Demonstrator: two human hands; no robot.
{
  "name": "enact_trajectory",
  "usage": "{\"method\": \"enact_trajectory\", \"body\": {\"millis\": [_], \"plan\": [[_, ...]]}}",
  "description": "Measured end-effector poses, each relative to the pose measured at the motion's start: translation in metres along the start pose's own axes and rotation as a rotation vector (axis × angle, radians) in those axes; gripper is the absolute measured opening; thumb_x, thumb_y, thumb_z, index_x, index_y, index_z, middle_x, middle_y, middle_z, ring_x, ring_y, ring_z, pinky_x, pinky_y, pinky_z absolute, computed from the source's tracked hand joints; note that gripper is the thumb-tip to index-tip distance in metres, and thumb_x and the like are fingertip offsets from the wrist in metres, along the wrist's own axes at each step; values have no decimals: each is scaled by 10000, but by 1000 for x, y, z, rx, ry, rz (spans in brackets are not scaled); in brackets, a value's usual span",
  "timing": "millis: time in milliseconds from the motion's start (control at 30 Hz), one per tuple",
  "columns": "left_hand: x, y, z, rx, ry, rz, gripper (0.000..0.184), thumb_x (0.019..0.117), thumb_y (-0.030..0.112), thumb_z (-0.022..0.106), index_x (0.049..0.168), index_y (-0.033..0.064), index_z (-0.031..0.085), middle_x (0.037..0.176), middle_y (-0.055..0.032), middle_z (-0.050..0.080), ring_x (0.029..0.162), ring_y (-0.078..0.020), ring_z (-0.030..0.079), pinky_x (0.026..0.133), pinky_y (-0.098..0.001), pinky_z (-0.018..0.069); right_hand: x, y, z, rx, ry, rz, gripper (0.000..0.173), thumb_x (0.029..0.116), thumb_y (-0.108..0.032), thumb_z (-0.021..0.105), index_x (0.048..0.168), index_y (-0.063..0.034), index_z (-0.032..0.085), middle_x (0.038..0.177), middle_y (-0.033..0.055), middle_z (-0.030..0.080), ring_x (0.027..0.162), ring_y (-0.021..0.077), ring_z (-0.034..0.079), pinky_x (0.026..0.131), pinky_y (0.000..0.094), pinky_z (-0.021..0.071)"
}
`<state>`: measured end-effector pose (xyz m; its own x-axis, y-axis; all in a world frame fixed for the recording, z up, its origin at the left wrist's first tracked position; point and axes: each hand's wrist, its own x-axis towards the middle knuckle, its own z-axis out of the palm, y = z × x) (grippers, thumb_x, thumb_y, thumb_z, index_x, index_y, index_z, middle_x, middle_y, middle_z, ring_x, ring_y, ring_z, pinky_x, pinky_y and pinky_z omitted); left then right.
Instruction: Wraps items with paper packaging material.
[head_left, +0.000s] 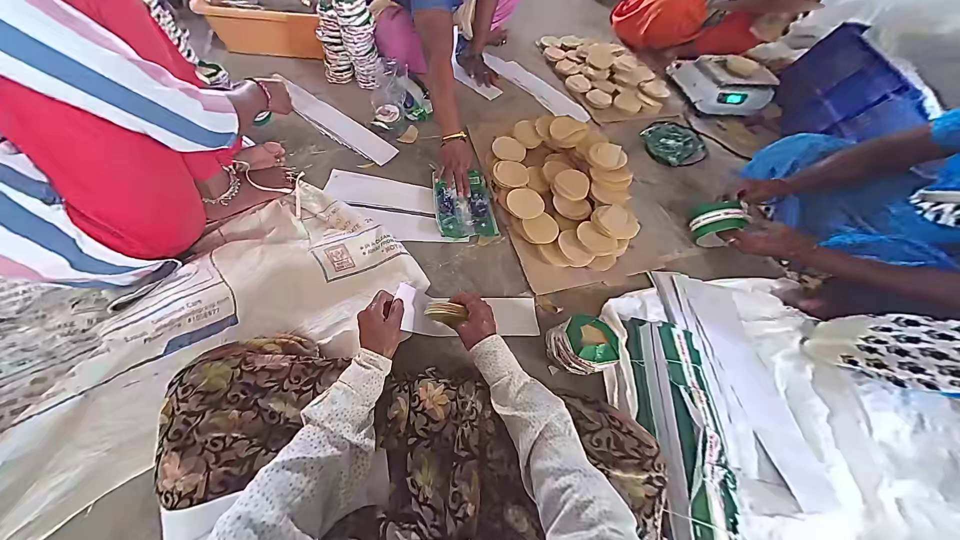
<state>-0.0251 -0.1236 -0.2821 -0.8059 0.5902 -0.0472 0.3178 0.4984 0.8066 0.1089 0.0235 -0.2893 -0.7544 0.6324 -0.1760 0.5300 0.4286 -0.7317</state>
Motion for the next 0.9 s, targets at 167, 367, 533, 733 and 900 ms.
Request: {"method": "enact_trajectory", "body": {"millis": [167, 367, 533, 733, 900], "plan": [[-1, 6, 17, -69, 37, 171, 205, 961, 95, 594, 911, -85, 679, 796, -165, 682, 713, -189, 662, 686, -346, 542, -2, 4, 7, 93, 103, -16, 384, 789, -108, 827, 1116, 62, 718, 1121, 256, 701, 1118, 394, 645, 1039, 520, 467], [-1, 9, 29, -33, 15, 258, 192, 928, 84, 598, 850, -78, 665, 798, -163, 667, 707, -195, 642, 656, -344, 524, -7, 9, 17, 121, 68, -36, 366, 807, -91, 824, 1132, 43, 721, 1173, 252, 702, 1167, 417, 634, 1071, 555, 439], [0, 7, 27, -42, -118, 306, 380, 980, 334, 609, 936, -27, 719, 874, -135, 709, 761, -194, 684, 707, -371, 567, -10, 12, 17, 160, 85, -65, 356, 807, -65, 809, 1127, 59, 716, 1137, 256, 703, 1129, 414, 640, 1053, 552, 440], [10, -11, 30, -142, -230, 594, 191, 951, 48, 601, 1026, -33, 757, 1040, -181, 735, 958, -219, 724, 869, -331, 591, -11, 22, 20, 249, 124, -39, 373, 780, -36, 820, 1120, 69, 710, 1146, 255, 702, 1121, 392, 653, 1031, 538, 473], [18, -17, 30, -201, -375, 631, 233, 937, 59, 655, 1122, -57, 737, 1197, -226, 688, 1022, -222, 712, 910, -310, 584, -8, 29, 23, 290, 181, -20, 325, 826, -15, 754, 1130, 88, 701, 1106, 254, 712, 1056, 342, 692, 980, 470, 529]]}}
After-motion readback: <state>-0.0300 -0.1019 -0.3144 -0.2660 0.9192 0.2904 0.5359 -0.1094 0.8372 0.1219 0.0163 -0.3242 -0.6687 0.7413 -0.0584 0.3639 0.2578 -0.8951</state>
